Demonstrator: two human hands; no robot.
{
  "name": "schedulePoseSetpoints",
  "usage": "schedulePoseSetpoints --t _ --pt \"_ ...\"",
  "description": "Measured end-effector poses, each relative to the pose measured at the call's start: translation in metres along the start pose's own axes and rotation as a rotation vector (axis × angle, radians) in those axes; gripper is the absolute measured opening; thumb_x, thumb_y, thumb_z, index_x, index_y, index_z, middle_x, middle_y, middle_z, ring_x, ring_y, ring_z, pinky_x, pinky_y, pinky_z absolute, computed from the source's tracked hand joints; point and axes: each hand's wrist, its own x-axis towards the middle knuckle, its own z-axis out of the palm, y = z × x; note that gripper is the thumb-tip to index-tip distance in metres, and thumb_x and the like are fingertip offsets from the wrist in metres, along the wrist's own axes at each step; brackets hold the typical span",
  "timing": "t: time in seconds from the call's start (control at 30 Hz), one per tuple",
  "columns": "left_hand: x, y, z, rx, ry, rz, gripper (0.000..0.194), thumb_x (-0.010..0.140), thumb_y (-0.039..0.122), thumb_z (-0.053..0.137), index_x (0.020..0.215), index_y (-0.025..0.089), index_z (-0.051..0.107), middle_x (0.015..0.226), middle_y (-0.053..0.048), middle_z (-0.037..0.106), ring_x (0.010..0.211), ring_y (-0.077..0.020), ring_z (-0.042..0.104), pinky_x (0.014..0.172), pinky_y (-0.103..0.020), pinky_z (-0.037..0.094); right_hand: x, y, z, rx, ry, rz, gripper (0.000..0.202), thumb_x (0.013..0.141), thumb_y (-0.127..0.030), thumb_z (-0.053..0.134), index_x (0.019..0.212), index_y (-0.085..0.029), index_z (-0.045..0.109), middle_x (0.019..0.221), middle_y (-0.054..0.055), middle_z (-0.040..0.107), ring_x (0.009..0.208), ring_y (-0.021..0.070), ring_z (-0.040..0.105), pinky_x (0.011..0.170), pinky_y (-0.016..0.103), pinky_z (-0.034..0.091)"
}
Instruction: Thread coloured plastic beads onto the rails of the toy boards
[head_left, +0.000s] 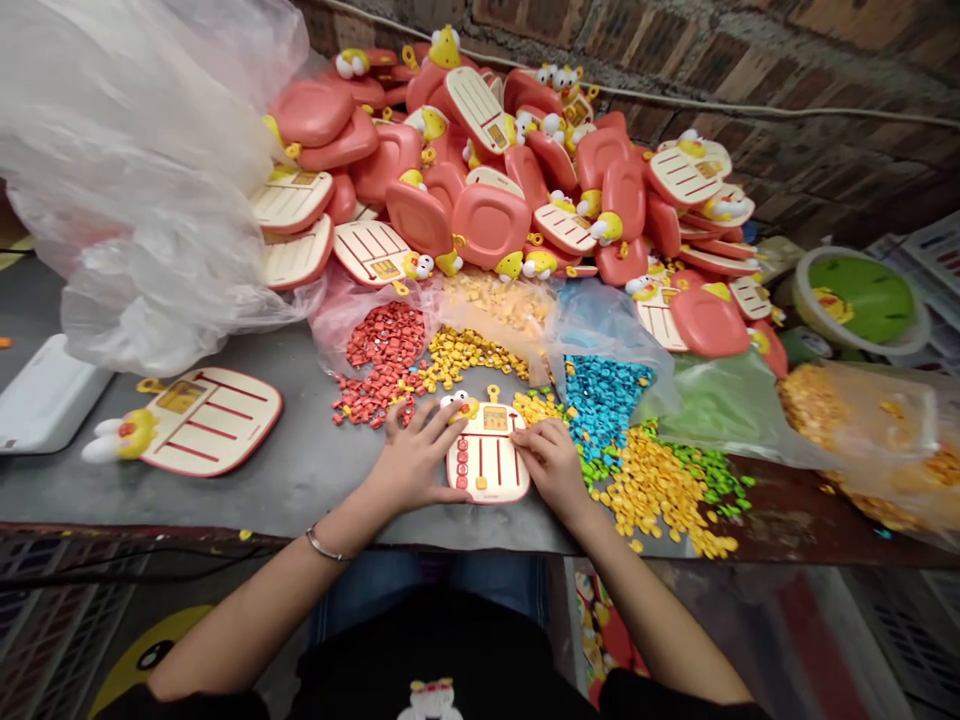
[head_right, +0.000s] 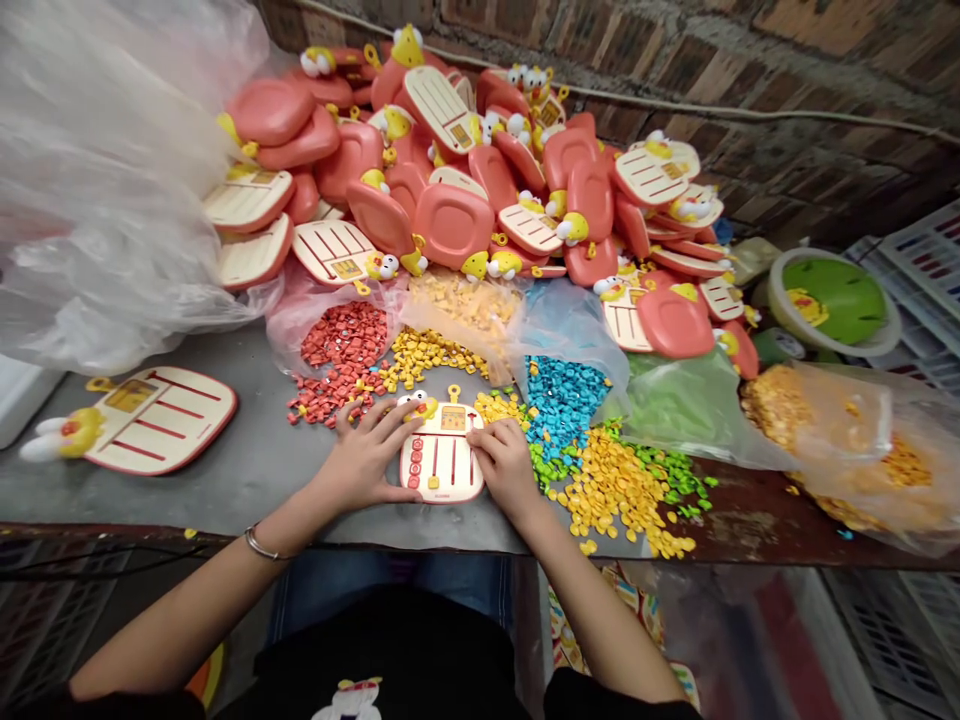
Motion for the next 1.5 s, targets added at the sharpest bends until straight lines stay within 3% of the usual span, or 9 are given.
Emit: schedulePoseSetpoints --t 0.3,0.4,0.53,0.77,0.87,0.97,1.17,1.3,1.5 --pt "-0.002 -0.002 0.001 0.014 -0.030 -0.001 0.089 0.070 0.078 0.062 0.140 0.025 0.052 0.151 -0.009 0.044 0.134 -0.0385 0.037 0.109 -0.053 0.012 0.022 -0.020 0.028 0.200 -0.141 -0.175 0.016 0.092 -0.016 0.055 0.090 -0.023 0.069 0.084 0.005 0.067 0.086 0.0207 0.058 0.079 0.037 0.050" --pt "-0.002 -0.002 0.000 0.009 -0.040 0.008 0.086 0.071 0.078 0.061 0.139 0.026 0.053 0.153 -0.010 0.041 0.134 -0.0386 0.035 0.108 -0.054 0.010 0.033 -0.015 0.022 0.199 -0.078 -0.068 0.014 0.092 -0.017 0.055 0.092 -0.023 0.067 0.090 0.006 0.068 0.089 0.0214 0.061 0.082 0.037 0.050" --pt "-0.002 -0.002 -0.001 -0.003 -0.053 0.023 0.082 0.073 0.074 0.062 0.140 0.027 0.053 0.154 -0.012 0.039 0.135 -0.0404 0.032 0.106 -0.055 0.012 0.063 0.014 0.015 0.048 -0.018 0.056 0.017 0.091 -0.015 0.052 0.096 -0.021 0.067 0.095 0.008 0.066 0.092 0.0228 0.062 0.083 0.037 0.051" --pt "-0.003 -0.001 0.003 -0.016 -0.068 0.053 0.081 0.079 0.068 0.060 0.148 0.030 0.041 0.157 -0.016 0.031 0.139 -0.0397 0.028 0.107 -0.056 0.005 0.112 0.041 0.035 -0.401 -0.263 0.086 0.016 0.087 -0.008 0.053 0.087 -0.017 0.067 0.091 0.013 0.064 0.090 0.0260 0.058 0.079 0.035 0.048" --pt "-0.003 -0.002 0.005 -0.033 -0.055 0.093 0.082 0.081 0.068 0.056 0.150 0.028 0.038 0.158 -0.016 0.028 0.141 -0.0384 0.028 0.111 -0.054 -0.001 0.106 0.038 0.030 -0.292 -0.250 0.026 0.020 0.088 -0.008 0.051 0.091 -0.017 0.068 0.088 0.010 0.062 0.086 0.0231 0.058 0.078 0.034 0.048" --pt "-0.002 -0.001 0.006 -0.051 -0.060 0.140 0.082 0.084 0.065 0.054 0.152 0.025 0.033 0.158 -0.014 0.030 0.142 -0.0355 0.029 0.113 -0.051 -0.005 0.087 0.034 0.015 -0.021 -0.141 -0.023 0.020 0.089 -0.012 0.050 0.093 -0.019 0.069 0.089 0.007 0.059 0.085 0.0196 0.059 0.077 0.033 0.051" --pt "0.001 0.000 0.004 -0.057 -0.085 0.168 0.074 0.083 0.062 0.057 0.147 0.026 0.043 0.158 -0.015 0.028 0.142 -0.0365 0.029 0.113 -0.054 0.003 0.042 0.026 -0.007 0.298 0.018 0.123 0.011 0.091 -0.024 0.057 0.092 -0.023 0.068 0.101 0.007 0.065 0.098 0.0209 0.064 0.077 0.036 0.057" --pt "0.001 0.001 0.001 -0.077 -0.076 0.180 0.061 0.081 0.057 0.062 0.136 0.031 0.056 0.159 -0.014 0.028 0.142 -0.0385 0.028 0.110 -0.056 0.008 0.028 0.022 0.000 0.271 0.022 0.102 0.008 0.089 -0.023 0.061 0.086 -0.023 0.068 0.094 0.006 0.073 0.094 0.0227 0.066 0.089 0.044 0.053" --pt "0.000 0.002 -0.001 -0.066 -0.062 0.199 0.048 0.084 0.056 0.061 0.127 0.032 0.062 0.159 -0.014 0.028 0.142 -0.0381 0.029 0.108 -0.055 0.011 0.022 0.018 0.002 0.058 -0.032 -0.010 0.011 0.090 -0.021 0.061 0.084 -0.023 0.069 0.093 0.007 0.074 0.091 0.0244 0.062 0.085 0.045 0.051"
